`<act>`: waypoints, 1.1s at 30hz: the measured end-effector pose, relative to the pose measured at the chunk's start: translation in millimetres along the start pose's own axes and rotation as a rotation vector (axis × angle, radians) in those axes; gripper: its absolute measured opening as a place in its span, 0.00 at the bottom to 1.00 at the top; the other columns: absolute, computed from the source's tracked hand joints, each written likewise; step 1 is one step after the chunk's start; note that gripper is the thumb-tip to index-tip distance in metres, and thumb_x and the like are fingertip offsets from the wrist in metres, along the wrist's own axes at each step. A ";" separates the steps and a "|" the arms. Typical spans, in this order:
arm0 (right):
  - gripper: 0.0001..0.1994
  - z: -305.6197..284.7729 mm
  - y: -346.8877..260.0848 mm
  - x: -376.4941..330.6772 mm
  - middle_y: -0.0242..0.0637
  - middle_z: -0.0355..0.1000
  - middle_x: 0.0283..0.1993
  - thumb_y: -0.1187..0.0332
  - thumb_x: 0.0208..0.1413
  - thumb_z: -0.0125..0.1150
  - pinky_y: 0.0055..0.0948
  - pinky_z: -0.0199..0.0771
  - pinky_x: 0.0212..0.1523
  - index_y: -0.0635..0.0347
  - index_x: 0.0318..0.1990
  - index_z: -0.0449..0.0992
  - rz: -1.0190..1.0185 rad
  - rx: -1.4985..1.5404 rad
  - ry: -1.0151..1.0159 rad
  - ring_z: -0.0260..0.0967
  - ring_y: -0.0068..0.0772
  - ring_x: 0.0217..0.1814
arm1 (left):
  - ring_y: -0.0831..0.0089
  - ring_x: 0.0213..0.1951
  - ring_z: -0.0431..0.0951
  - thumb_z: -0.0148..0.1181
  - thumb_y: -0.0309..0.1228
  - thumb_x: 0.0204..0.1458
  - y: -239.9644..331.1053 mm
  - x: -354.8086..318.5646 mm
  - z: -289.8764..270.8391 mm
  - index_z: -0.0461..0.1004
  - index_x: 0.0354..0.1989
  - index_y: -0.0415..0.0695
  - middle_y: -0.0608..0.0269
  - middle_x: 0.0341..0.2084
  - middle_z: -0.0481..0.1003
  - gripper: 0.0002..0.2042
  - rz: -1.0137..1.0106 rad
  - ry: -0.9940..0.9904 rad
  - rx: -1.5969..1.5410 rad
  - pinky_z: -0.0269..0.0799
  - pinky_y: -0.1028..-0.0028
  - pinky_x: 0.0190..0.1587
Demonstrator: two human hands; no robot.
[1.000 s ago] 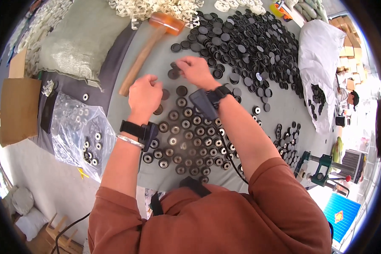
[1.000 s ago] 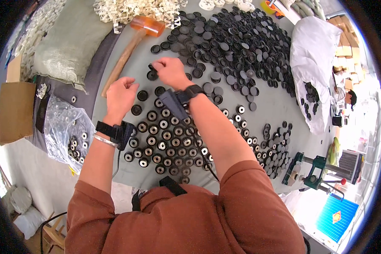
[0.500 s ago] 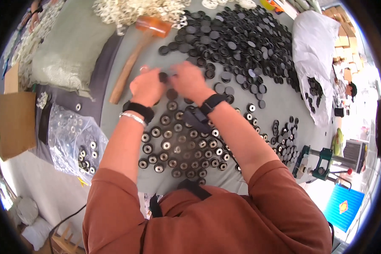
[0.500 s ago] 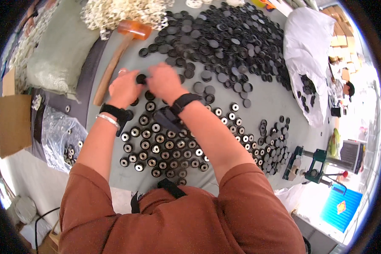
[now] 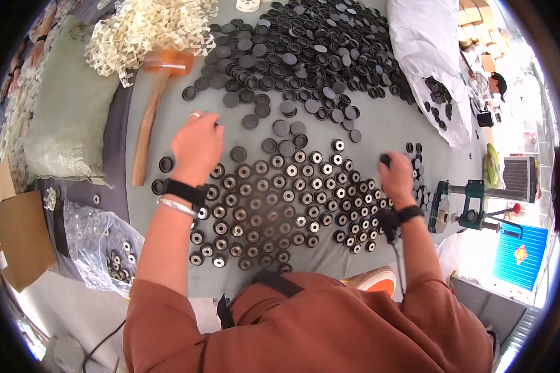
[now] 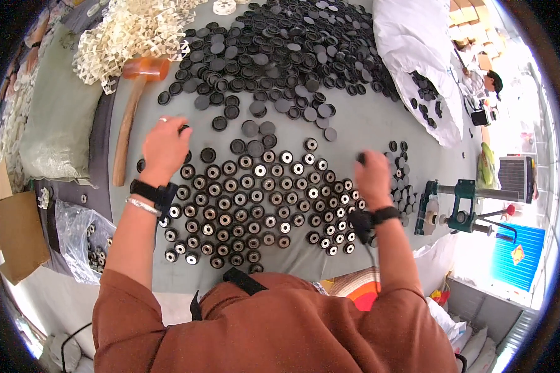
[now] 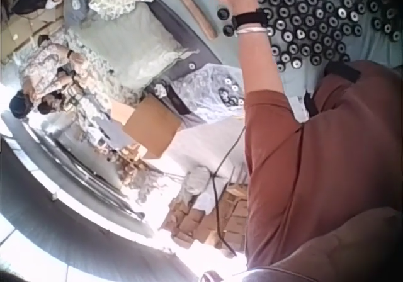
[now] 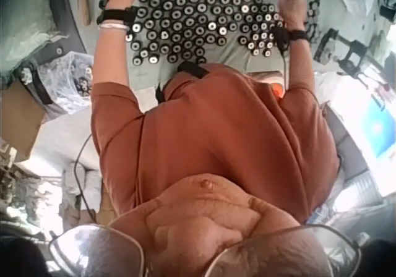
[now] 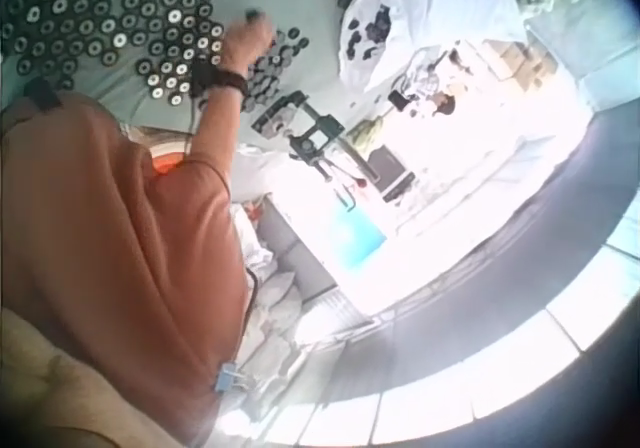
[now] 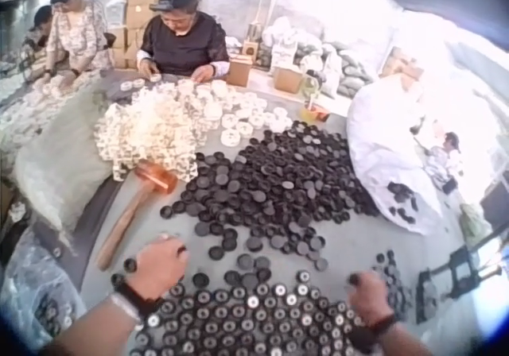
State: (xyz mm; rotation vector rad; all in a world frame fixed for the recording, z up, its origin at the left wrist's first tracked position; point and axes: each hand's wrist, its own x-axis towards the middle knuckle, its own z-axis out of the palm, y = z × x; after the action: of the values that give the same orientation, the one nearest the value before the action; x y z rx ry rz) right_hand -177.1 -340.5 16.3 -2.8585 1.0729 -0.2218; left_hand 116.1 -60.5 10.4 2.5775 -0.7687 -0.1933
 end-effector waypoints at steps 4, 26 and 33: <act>0.14 -21.4 77.4 -35.1 0.45 0.67 0.40 0.69 0.40 0.61 0.38 0.64 0.45 0.61 0.37 0.69 0.250 -0.244 -0.085 0.63 0.47 0.44 | 0.61 0.36 0.73 0.55 0.31 0.46 14.7 26.4 22.1 0.70 0.41 0.49 0.62 0.41 0.68 0.12 0.146 0.098 -0.028 0.68 0.64 0.37; 0.13 78.2 -214.5 104.1 0.40 0.66 0.35 0.76 0.39 0.53 0.35 0.67 0.42 0.59 0.37 0.72 -0.672 0.202 -0.166 0.62 0.42 0.43 | 0.59 0.38 0.73 0.56 0.36 0.45 -71.1 38.1 -3.3 0.75 0.38 0.46 0.53 0.35 0.72 0.12 -0.075 -0.068 0.014 0.68 0.67 0.41; 0.06 65.7 -217.7 70.1 0.39 0.67 0.33 0.72 0.41 0.52 0.35 0.69 0.39 0.58 0.29 0.73 -0.834 0.184 -0.193 0.64 0.41 0.42 | 0.57 0.38 0.72 0.55 0.34 0.45 -59.9 11.7 -19.7 0.75 0.38 0.49 0.53 0.37 0.70 0.11 0.058 -0.181 0.182 0.68 0.65 0.42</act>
State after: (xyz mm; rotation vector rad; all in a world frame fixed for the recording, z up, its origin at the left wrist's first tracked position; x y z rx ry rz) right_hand 26.7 -221.5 -13.6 -2.8869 -0.2038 -0.0756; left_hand 160.0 -14.8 0.9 2.7308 -0.9657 -0.3578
